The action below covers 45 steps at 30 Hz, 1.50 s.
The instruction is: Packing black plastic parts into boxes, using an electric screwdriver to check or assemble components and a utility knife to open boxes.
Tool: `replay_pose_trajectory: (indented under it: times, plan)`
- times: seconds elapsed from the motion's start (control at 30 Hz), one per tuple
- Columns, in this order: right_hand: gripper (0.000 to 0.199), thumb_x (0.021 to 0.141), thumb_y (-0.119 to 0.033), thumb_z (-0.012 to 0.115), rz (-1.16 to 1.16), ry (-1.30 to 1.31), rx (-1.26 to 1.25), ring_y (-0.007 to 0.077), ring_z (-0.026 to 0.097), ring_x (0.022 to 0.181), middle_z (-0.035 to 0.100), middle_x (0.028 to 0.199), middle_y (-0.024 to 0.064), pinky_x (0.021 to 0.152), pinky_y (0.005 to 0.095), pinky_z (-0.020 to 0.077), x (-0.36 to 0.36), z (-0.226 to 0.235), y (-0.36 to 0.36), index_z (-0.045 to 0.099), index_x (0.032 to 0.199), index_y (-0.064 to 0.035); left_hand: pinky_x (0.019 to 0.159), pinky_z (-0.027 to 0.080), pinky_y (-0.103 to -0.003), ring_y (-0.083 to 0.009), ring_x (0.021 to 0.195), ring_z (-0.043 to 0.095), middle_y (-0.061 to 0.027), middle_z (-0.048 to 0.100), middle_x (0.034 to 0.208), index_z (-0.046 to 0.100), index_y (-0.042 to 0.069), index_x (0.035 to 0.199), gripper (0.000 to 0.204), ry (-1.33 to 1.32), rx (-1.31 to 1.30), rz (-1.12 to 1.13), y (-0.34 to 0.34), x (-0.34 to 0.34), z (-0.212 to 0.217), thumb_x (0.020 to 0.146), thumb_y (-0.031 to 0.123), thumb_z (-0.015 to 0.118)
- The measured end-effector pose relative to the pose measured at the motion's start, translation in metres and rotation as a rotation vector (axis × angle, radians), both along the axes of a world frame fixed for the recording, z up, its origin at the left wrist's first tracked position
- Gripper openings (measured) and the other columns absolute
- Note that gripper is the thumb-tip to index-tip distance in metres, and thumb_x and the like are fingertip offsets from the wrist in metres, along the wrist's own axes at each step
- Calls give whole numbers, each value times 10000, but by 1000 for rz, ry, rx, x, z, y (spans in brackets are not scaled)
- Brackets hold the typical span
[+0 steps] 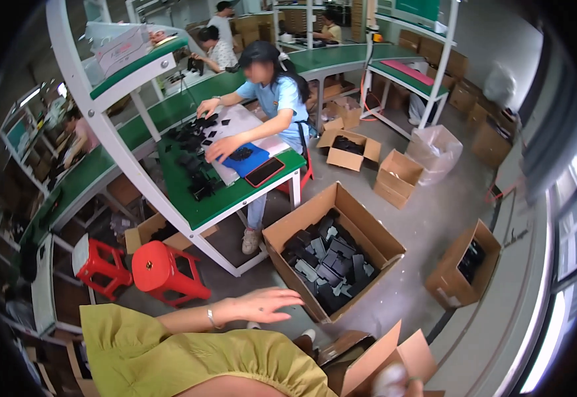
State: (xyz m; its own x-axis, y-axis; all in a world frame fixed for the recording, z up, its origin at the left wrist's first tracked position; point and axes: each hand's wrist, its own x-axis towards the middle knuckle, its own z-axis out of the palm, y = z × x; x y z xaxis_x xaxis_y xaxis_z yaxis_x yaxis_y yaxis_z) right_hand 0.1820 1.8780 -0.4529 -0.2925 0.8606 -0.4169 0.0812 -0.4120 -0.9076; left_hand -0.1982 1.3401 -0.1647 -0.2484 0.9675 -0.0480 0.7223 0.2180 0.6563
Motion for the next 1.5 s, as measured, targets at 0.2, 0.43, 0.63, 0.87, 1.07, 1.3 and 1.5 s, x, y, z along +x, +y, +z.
replay_pose_trajectory:
  times: [0.2, 0.43, 0.63, 0.87, 1.07, 1.3, 1.5]
  plan:
    - [260, 812, -217, 518, 443, -928, 425, 291, 545, 995, 564, 1086, 156, 785, 396, 450, -90, 41, -16, 562, 1010, -55, 941, 388, -370, -313, 1130, 458, -152, 483, 1216, 486, 62, 1194, 420, -33, -86, 494, -95, 10, 12, 834, 264, 561]
    - [143, 787, -134, 582, 537, -341, 893, 123, 562, 675, 621, 732, 65, 666, 278, 470, -331, 183, -181, 626, 876, -33, 905, 417, -370, -318, 1076, 504, -159, 527, 1167, 522, 54, 1149, 399, -14, 10, 748, -216, 92, 14, 809, 249, 598]
    - [145, 809, -86, 567, 1455, 249, 606, 98, 559, 551, 614, 688, 70, 426, 237, 421, -464, 90, -507, 596, 938, -25, 896, 419, -390, -327, 1047, 507, -138, 541, 1142, 529, 75, 1144, 398, 38, -42, 1268, -370, 223, -29, 781, 222, 598]
    - [278, 822, -87, 576, 2720, -354, 467, 132, 603, 758, 626, 854, 82, 661, 257, 497, -391, 59, -797, 550, 1073, 28, 835, 430, -406, -323, 956, 523, -120, 554, 1064, 523, 71, 1128, 387, 20, -113, 1993, -486, 373, -45, 773, 215, 581]
    - [339, 700, -161, 702, 3037, -572, 1593, 218, 630, 752, 637, 890, 143, 706, 314, 500, -424, 54, -946, 603, 1005, -49, 826, 455, -391, -316, 943, 546, -129, 571, 1057, 533, 101, 1129, 384, -56, 147, 2335, -534, 447, -108, 765, 195, 614]
    - [212, 775, -174, 516, 2984, -58, 1740, 368, 621, 685, 612, 773, 216, 596, 421, 499, -380, 69, -1236, 585, 950, -77, 842, 445, -389, -311, 951, 537, -115, 568, 1064, 530, 87, 1123, 357, -423, 16, 2313, -678, 463, -84, 782, 178, 589]
    - [311, 753, -202, 553, 3122, 849, 1859, 342, 568, 934, 609, 990, 171, 817, 403, 463, -184, 123, -1509, 592, 1030, -67, 809, 452, -384, -306, 952, 541, -122, 579, 1045, 546, 57, 1068, 336, -92, -81, 2651, -800, 520, -86, 768, 188, 621]
